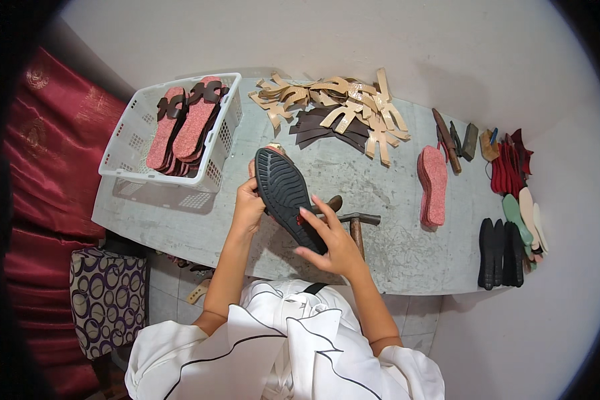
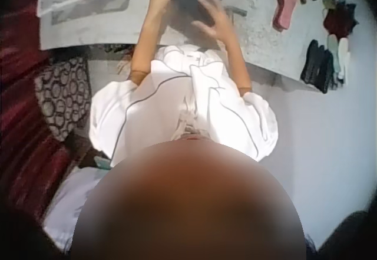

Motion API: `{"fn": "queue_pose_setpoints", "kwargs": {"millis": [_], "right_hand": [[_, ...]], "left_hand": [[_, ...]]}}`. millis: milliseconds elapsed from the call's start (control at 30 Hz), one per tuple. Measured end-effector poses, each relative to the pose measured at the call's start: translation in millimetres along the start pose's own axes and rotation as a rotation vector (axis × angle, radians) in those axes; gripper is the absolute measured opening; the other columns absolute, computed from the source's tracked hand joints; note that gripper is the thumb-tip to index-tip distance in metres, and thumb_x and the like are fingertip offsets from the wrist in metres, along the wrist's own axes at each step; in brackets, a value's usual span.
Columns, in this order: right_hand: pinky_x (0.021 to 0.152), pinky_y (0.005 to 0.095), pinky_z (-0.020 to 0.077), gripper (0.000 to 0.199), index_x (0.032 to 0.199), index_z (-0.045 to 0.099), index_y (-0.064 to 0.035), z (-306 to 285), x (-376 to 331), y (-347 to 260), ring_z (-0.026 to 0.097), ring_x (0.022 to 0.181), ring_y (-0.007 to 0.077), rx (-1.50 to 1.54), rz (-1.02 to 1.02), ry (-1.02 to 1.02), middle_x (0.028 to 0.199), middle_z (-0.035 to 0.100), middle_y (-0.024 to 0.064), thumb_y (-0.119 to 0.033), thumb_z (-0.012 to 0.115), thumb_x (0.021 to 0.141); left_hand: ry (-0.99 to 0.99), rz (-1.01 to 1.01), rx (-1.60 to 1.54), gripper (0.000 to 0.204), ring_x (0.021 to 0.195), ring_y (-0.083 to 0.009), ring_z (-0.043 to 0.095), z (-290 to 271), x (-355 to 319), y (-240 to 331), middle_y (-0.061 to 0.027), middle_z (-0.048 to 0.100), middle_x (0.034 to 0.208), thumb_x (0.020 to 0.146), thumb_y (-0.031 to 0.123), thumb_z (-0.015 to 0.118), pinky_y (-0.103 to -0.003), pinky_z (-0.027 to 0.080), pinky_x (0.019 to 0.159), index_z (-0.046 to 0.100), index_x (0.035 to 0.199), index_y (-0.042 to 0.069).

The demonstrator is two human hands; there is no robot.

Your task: Manually assemble shoe components by attaching upper straps to a sole and using a hammer to secure them.

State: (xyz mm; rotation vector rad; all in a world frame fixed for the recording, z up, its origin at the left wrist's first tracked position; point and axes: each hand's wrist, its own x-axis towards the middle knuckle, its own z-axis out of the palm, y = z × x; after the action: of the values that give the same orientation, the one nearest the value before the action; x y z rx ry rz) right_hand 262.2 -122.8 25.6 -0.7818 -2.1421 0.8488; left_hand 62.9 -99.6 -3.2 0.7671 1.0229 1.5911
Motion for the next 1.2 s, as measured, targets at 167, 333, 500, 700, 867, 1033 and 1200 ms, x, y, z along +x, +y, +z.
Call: {"fn": "queue_pose_setpoints", "kwargs": {"millis": [167,333,500,700,867,1033,1200], "right_hand": [[0.101,0.0368,0.0270,0.053,0.130,0.037,-0.0018,7,34,9,0.034,0.125,0.0331,0.147,0.058,0.136,0.137,0.031,0.0196,-0.014,0.058,0.083],[0.103,0.0342,0.0244,0.050,0.132,0.033,0.0017,15,42,13,0.028,0.129,0.0266,0.255,0.047,0.186,0.139,0.028,0.0184,-0.007,0.051,0.086],[0.104,0.0344,0.0231,0.051,0.131,0.033,0.0030,18,37,8,0.027,0.130,0.0274,0.516,0.059,0.228,0.139,0.027,0.0194,-0.007,0.052,0.085],[0.104,0.0335,0.0214,0.052,0.131,0.033,0.0054,15,37,-5,0.024,0.130,0.0273,0.565,0.034,0.262,0.140,0.025,0.0217,-0.002,0.053,0.084],[0.104,0.0345,0.0225,0.053,0.131,0.033,0.0039,14,38,-18,0.023,0.131,0.0283,0.595,-0.001,0.260,0.141,0.022,0.0224,0.000,0.053,0.083],[0.103,0.0347,0.0237,0.053,0.131,0.033,0.0035,15,37,-20,0.023,0.131,0.0285,0.579,0.025,0.281,0.141,0.021,0.0227,0.001,0.053,0.083],[0.103,0.0347,0.0249,0.053,0.131,0.033,0.0036,13,37,-18,0.023,0.130,0.0287,0.516,0.001,0.280,0.141,0.021,0.0227,0.000,0.054,0.083]], "left_hand": [[-0.145,-0.068,0.004,0.029,0.076,-0.0119,0.060,9,-2,5,-0.0073,0.064,0.090,0.066,-0.009,0.067,-0.025,0.050,0.071,0.061,0.094,-0.005],[-0.203,0.034,0.091,0.027,0.079,-0.0115,0.059,13,-4,16,-0.0074,0.063,0.092,0.068,-0.007,0.066,-0.025,0.050,0.073,0.061,0.095,-0.005],[-0.285,0.241,0.258,0.027,0.082,-0.0113,0.058,16,-15,25,-0.0088,0.061,0.097,0.070,-0.004,0.065,-0.024,0.048,0.073,0.060,0.097,-0.006],[-0.187,0.383,0.370,0.026,0.092,-0.0168,0.055,22,-22,27,-0.0143,0.055,0.108,0.077,0.003,0.060,-0.027,0.045,0.078,0.058,0.102,-0.004],[-0.188,0.535,0.213,0.033,0.101,-0.0254,0.052,22,-23,30,-0.0179,0.054,0.111,0.086,0.013,0.045,-0.031,0.038,0.089,0.053,0.110,-0.008],[-0.260,0.462,0.072,0.037,0.107,-0.0243,0.048,27,-22,31,-0.0182,0.050,0.117,0.087,0.012,0.043,-0.031,0.035,0.093,0.045,0.118,-0.009],[-0.185,0.534,0.305,0.054,0.124,-0.0223,0.033,35,-17,35,-0.0191,0.031,0.135,0.088,0.008,0.043,-0.030,0.026,0.101,0.021,0.136,-0.003]]}}
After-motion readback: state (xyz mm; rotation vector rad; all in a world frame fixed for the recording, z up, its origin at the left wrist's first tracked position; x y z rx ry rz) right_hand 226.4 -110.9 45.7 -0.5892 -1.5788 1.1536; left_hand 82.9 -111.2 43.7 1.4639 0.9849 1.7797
